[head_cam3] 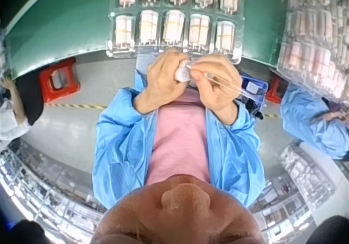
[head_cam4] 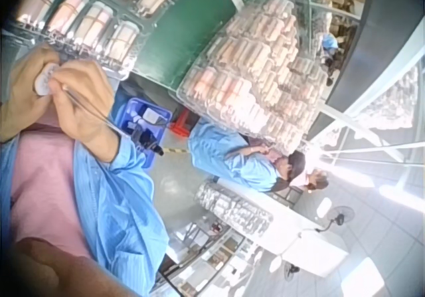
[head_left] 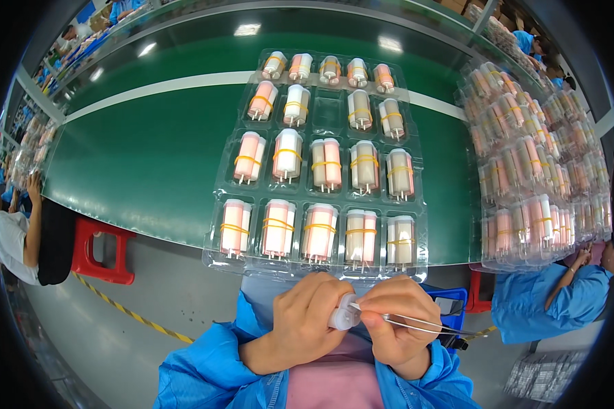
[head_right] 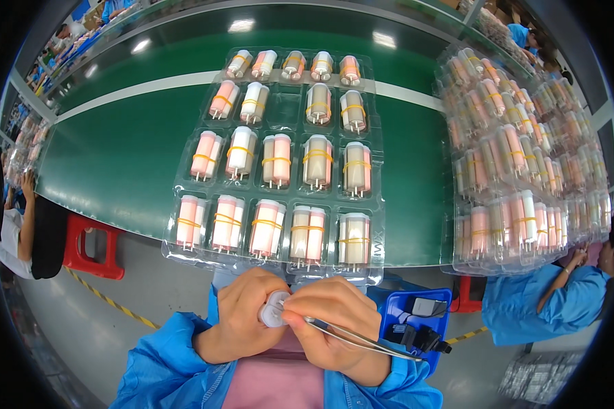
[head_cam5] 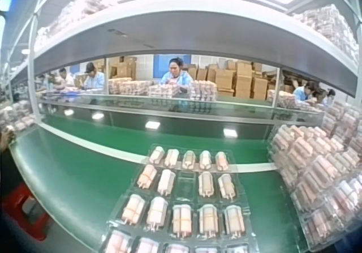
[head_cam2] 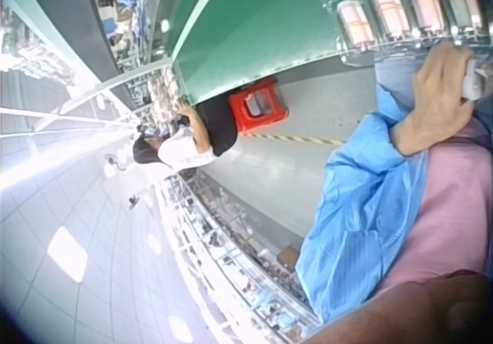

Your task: Assembling small parts into plastic housings on a production line.

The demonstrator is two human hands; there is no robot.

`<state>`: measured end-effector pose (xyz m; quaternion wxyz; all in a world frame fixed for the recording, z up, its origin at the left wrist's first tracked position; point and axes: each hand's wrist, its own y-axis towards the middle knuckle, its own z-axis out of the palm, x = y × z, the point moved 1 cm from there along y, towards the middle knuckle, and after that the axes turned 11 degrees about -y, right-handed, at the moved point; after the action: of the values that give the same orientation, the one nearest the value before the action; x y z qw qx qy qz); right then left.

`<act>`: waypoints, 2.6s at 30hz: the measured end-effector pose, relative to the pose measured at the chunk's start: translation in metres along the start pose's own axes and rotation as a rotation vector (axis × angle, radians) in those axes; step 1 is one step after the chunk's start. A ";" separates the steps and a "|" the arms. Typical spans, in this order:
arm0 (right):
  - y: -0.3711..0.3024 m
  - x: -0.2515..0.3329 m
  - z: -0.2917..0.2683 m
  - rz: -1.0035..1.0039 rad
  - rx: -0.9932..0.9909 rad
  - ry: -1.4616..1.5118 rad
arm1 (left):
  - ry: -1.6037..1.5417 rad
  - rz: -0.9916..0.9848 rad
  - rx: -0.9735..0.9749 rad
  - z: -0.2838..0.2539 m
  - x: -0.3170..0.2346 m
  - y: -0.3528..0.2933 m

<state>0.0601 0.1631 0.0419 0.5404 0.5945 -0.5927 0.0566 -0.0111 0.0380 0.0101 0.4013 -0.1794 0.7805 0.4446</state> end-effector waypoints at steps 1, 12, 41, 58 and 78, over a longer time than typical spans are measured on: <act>0.000 0.000 0.000 0.010 -0.012 0.006 | 0.017 0.016 0.001 0.000 0.000 0.000; -0.003 0.009 0.000 0.094 -0.049 -0.018 | 0.162 0.060 0.005 -0.002 -0.004 0.003; -0.008 0.000 -0.005 0.167 -0.097 0.335 | -0.013 0.056 -0.079 -0.003 -0.002 -0.005; -0.005 -0.005 -0.011 0.184 -0.161 0.278 | -0.249 -0.162 0.063 -0.021 -0.017 0.003; 0.007 -0.101 -0.044 0.395 -0.390 0.279 | 0.746 0.011 0.158 -0.019 0.119 0.222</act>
<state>0.0504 0.2616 -0.0075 0.6991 0.3396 -0.6163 0.1268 -0.2345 0.1512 0.0445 0.0998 -0.2932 0.9057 0.2895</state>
